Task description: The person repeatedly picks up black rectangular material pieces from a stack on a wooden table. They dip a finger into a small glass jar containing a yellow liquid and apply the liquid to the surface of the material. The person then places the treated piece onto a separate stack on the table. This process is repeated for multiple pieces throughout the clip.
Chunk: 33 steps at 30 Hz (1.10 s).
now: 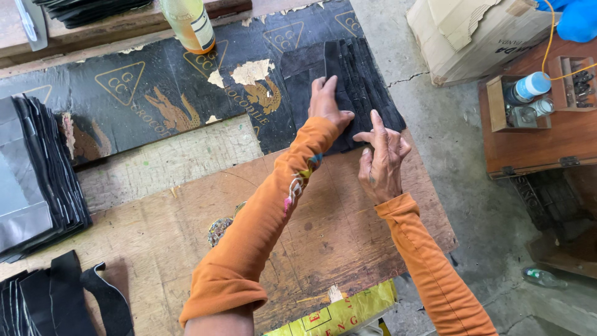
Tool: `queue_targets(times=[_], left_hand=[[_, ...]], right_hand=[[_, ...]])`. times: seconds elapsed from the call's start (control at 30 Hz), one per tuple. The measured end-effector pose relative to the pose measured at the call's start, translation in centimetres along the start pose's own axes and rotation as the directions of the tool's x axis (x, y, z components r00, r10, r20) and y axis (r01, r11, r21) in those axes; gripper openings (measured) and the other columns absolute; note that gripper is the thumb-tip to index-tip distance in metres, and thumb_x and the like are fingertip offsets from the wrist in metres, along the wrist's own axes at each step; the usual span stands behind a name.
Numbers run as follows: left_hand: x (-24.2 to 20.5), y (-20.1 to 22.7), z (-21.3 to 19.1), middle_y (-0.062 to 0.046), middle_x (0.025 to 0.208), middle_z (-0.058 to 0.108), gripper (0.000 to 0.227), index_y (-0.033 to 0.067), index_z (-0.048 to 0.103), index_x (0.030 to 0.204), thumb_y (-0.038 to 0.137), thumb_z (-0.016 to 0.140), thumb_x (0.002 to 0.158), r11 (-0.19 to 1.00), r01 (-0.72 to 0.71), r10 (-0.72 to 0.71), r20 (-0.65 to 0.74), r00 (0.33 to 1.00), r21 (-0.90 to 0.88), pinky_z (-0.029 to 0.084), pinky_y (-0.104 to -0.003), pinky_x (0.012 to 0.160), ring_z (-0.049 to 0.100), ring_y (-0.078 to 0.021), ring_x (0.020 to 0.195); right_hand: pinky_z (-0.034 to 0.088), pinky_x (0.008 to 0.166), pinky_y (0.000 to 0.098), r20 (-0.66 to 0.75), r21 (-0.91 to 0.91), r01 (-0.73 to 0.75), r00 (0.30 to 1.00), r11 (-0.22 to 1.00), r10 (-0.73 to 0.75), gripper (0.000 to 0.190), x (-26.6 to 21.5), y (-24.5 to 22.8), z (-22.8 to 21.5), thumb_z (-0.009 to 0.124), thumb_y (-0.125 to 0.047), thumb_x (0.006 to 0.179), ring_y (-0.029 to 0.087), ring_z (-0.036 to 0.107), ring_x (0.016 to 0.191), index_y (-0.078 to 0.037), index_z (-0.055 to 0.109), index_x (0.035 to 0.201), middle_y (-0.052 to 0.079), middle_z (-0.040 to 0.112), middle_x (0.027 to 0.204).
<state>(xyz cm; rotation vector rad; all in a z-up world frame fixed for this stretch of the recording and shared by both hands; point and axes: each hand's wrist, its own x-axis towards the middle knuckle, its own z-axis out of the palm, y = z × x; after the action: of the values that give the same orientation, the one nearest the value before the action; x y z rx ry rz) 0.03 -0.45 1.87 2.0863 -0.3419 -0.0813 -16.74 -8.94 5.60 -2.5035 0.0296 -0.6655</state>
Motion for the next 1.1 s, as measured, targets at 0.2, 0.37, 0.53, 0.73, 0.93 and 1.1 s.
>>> queue_targets(times=[0.2,0.37,0.53,0.73,0.93,1.1], left_hand=[[-0.2,3.6,-3.9,-0.012,0.152,0.023,0.077,0.0261,0.058,0.133,0.039,0.093,0.065,0.859,-0.021,-0.107,0.218,0.97,0.512,0.046,-0.048,0.1,0.044,-0.0356,0.128],[-0.8,3.3,-5.8,-0.019,0.146,0.034,0.071,0.0165,0.059,0.135,0.034,0.088,0.073,0.922,-0.204,0.19,0.075,0.979,0.328,0.05,-0.05,0.089,0.051,-0.0416,0.119],[-5.3,1.4,-13.3,-0.018,0.123,0.059,0.046,0.0083,0.066,0.124,0.025,0.083,0.085,0.875,-0.458,0.477,-0.12,0.871,0.156,0.056,-0.043,0.094,0.062,-0.0367,0.11],[-16.3,-2.9,-29.6,-0.009,0.108,0.07,0.032,0.0064,0.071,0.118,0.007,0.079,0.088,0.962,-0.265,0.228,-0.362,0.904,-0.057,0.064,-0.03,0.074,0.071,-0.0181,0.087],[-24.8,-13.9,-47.2,-0.016,0.107,0.075,0.028,0.002,0.072,0.119,0.019,0.072,0.097,0.974,0.213,-0.103,-0.685,0.722,0.078,0.065,-0.031,0.084,0.072,-0.022,0.095],[-22.2,-23.8,-52.4,-0.033,0.122,0.062,0.096,-0.0096,0.058,0.13,0.065,0.087,0.076,0.724,0.621,-0.241,-0.735,0.634,0.299,0.052,-0.048,0.095,0.061,-0.0434,0.115]], right_hand=[[0.022,0.107,0.0439,0.023,-0.051,0.032,0.999,0.998,-0.031,0.082,-0.4,0.5,0.4,0.052,0.004,0.082,0.02,0.049,0.119,0.002,0.028,0.161,-0.002,0.075,0.116],[0.024,0.106,0.0434,0.022,-0.127,0.083,0.996,0.988,-0.081,0.081,-0.1,0.9,0.5,0.055,0.0,0.084,0.02,0.05,0.118,0.001,0.031,0.162,-0.004,0.075,0.111],[0.036,0.103,0.0508,0.028,-0.112,0.132,0.991,0.985,-0.129,0.072,1.8,-0.3,-1.2,0.062,-0.007,0.082,0.028,0.062,0.109,-0.002,0.053,0.153,-0.003,0.074,0.107],[0.031,0.115,0.0449,-0.131,0.136,0.105,0.987,0.985,-0.087,0.033,-1.3,-7.7,-4.8,0.057,-0.009,0.102,0.024,0.058,0.117,0.001,0.059,0.134,0.007,0.07,0.115],[0.038,0.105,0.0317,0.082,0.194,0.268,0.954,0.944,-0.288,0.026,-3.8,-12.2,-1.6,0.064,-0.009,0.102,0.018,0.056,0.106,-0.008,0.069,0.127,-0.001,0.072,0.111],[0.037,0.11,0.0326,0.131,0.29,0.328,0.917,0.899,-0.377,0.035,-3.7,-17.7,-0.5,0.064,-0.006,0.094,0.02,0.059,0.117,-0.007,0.065,0.129,0.0,0.071,0.115]])
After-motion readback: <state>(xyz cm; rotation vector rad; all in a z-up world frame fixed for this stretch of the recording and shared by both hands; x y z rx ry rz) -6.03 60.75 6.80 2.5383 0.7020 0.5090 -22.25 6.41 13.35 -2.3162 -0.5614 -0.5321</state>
